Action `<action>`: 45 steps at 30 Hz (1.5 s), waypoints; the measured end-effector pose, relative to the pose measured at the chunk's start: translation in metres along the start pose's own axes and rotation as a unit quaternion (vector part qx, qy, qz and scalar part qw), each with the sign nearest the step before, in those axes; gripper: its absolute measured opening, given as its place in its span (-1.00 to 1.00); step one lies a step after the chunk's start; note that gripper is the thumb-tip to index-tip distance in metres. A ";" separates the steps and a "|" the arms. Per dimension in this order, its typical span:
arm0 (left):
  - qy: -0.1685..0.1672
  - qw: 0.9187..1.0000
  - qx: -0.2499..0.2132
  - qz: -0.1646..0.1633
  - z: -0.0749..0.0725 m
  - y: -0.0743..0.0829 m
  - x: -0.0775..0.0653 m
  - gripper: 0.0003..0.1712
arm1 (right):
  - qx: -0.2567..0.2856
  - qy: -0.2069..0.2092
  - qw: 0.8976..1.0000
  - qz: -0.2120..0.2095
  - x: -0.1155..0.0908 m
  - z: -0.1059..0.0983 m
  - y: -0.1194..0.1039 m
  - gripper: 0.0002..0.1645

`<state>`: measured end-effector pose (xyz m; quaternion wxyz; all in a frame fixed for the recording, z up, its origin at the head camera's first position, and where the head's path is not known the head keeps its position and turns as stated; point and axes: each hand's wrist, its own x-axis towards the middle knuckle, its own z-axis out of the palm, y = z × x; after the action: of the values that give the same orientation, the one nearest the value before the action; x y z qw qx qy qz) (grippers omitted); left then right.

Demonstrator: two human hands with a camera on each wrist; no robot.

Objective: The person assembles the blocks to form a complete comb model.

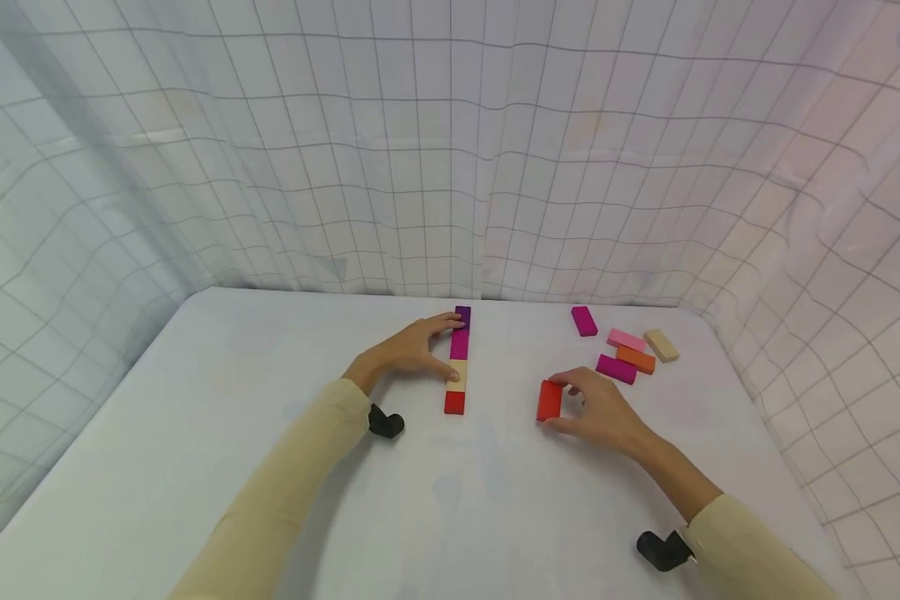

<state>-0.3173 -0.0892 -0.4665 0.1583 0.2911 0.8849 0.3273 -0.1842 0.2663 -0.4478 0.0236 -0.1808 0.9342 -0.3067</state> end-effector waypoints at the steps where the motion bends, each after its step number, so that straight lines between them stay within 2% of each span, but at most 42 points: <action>1: -0.001 1.000 -0.001 0.001 0.000 0.000 0.001 0.22 | 0.001 -0.002 1.000 -0.006 0.002 0.003 -0.003 -0.18; 7: 0.000 1.000 0.011 0.010 0.000 0.004 0.004 0.19 | 0.003 -0.012 0.999 -0.046 0.011 0.021 -0.020 -0.23; 15: 0.007 1.000 0.015 -0.005 0.001 0.003 0.000 0.17 | 0.026 -0.071 0.993 -0.094 0.022 0.052 -0.056 -0.24; 21: 0.008 1.000 0.012 0.009 0.000 0.003 0.002 0.16 | 0.024 -0.090 0.989 -0.118 0.025 0.066 -0.077 -0.22; 25: 0.008 1.000 0.013 0.006 0.001 0.000 0.003 0.15 | 0.006 -0.100 0.988 -0.115 0.025 0.070 -0.081 -0.19; 31: 0.006 1.000 0.017 0.009 0.001 0.000 0.005 0.16 | -0.016 -0.123 0.984 -0.126 0.022 0.070 -0.078 -0.31; 38: 0.004 1.000 0.021 0.012 0.001 -0.001 0.007 0.17 | -0.019 -0.109 0.982 -0.153 0.023 0.072 -0.083 -0.38; 45: 0.007 1.000 0.023 0.006 0.001 0.001 0.006 0.15 | -0.032 -0.103 0.984 -0.143 0.025 0.075 -0.085 -0.38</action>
<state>-0.3209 -0.0849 -0.4667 0.1429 0.2980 0.8915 0.3099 -0.1680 0.1519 -0.4571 0.0700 -0.3439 0.9005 -0.2566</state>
